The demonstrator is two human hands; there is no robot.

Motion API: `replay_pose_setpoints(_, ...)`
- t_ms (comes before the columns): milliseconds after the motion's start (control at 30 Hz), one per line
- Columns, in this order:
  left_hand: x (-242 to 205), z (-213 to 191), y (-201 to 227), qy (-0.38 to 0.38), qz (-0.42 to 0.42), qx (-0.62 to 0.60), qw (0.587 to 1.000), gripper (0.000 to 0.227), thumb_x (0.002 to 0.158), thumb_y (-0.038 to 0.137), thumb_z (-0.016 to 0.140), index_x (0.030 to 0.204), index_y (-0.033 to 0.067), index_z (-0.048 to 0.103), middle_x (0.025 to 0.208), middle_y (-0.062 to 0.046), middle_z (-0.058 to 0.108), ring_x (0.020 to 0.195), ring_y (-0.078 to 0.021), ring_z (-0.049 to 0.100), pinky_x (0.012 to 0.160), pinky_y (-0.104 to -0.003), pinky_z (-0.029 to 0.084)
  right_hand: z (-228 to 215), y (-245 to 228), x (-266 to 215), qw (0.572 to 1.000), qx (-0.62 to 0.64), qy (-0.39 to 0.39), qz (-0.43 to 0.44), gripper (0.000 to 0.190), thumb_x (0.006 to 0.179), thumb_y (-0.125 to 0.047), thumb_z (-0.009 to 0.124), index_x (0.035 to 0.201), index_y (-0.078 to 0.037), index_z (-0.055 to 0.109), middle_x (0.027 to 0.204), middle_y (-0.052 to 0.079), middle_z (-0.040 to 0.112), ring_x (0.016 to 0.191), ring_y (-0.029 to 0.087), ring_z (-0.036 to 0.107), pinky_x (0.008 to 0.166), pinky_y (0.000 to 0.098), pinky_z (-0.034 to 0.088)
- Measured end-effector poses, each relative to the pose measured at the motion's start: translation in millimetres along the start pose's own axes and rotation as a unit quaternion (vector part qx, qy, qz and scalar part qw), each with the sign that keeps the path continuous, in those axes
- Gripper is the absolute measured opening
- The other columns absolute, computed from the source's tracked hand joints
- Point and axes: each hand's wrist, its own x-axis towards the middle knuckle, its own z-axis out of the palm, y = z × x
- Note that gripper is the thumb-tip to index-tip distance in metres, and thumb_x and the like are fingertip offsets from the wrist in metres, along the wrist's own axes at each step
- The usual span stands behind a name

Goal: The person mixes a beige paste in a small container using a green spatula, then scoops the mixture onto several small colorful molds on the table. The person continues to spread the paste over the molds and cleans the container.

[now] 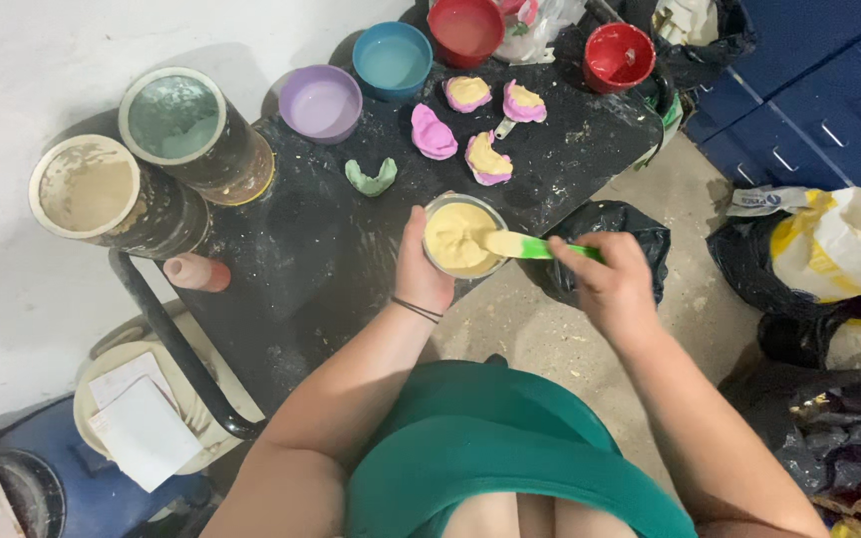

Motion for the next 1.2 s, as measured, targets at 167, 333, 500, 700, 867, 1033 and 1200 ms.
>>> replay_pose_setpoints(167,-2.5,-6.5,-0.1,-0.021,0.011,0.031,0.999,0.051,0.103,0.052,0.060,0.135,0.0123,0.064,0.131,-0.016,0.069,0.126,-0.0310,0.065,0.111,-0.049,0.050,-46.0,-28.7,26.7,0.990,0.087,-0.054,0.092,0.025,0.097,-0.007,0.073,0.117,-0.017,0.084,0.099,0.014,0.074,0.091,0.032,0.070,0.080,0.0399,0.055)
replay_pose_setpoints(333,-11.7,-1.3,-6.8,-0.090,0.027,0.071,0.993,0.047,0.104,0.045,0.061,0.133,0.0083,0.063,0.124,-0.020,0.069,0.123,-0.0308,0.065,0.109,-0.049,0.052,-19.8,-48.2,39.2,0.879,0.316,-0.198,0.296,0.024,0.096,-0.022,0.074,0.109,-0.003,0.081,0.071,0.020,0.075,0.075,0.029,0.071,0.074,0.0471,0.055)
replay_pose_setpoints(500,10.3,-36.4,-7.2,-0.037,0.048,0.060,0.996,0.045,0.105,0.041,0.058,0.136,0.0093,0.064,0.135,-0.016,0.067,0.129,-0.0288,0.062,0.113,-0.046,0.049,-8.4,-14.4,16.0,0.783,0.328,-0.268,0.456,0.026,0.091,-0.022,0.077,0.084,0.002,0.080,0.047,0.011,0.055,0.040,0.015,0.046,0.041,0.0282,0.035)
replay_pose_setpoints(700,6.9,-41.5,-0.2,-0.065,0.059,0.108,0.990,0.054,0.103,0.048,0.058,0.140,0.0091,0.061,0.136,-0.022,0.065,0.132,-0.0325,0.060,0.113,-0.048,0.049,-33.6,-36.3,21.9,0.818,0.313,-0.237,0.421,0.029,0.099,-0.027,0.070,0.076,-0.009,0.075,0.050,0.003,0.055,0.048,0.014,0.046,0.051,0.0277,0.033)
replay_pose_setpoints(867,-0.7,-50.6,-4.4,-0.056,0.042,0.140,0.988,0.051,0.106,0.034,0.044,0.150,0.0097,0.052,0.153,-0.018,0.054,0.143,-0.0316,0.049,0.118,-0.047,0.044,36.6,-84.6,-2.2,0.688,0.526,-0.158,0.474,0.060,0.110,-0.051,0.041,0.108,0.005,0.062,0.123,0.037,0.068,0.111,0.054,0.068,0.093,0.0686,0.055)
replay_pose_setpoints(1033,9.1,-80.2,18.6,-0.093,0.009,0.315,0.944,0.063,0.096,0.010,0.045,0.158,0.0032,0.042,0.162,-0.023,0.042,0.150,-0.0362,0.040,0.122,-0.049,0.038,70.3,-71.3,-11.8,0.618,0.641,0.001,0.456,0.057,0.112,-0.048,0.038,0.107,0.008,0.049,0.144,0.043,0.052,0.130,0.064,0.050,0.105,0.0813,0.038)
replay_pose_setpoints(1200,22.4,-79.1,29.7,-0.105,0.000,0.503,0.858,0.074,0.086,0.001,0.055,0.159,0.0085,0.044,0.153,-0.021,0.054,0.145,-0.0333,0.048,0.117,-0.045,0.044,95.6,-52.0,-27.0,0.622,0.639,0.023,0.452,0.041,0.115,-0.034,0.038,0.107,0.005,0.047,0.143,0.038,0.055,0.136,0.059,0.047,0.110,0.0764,0.035)
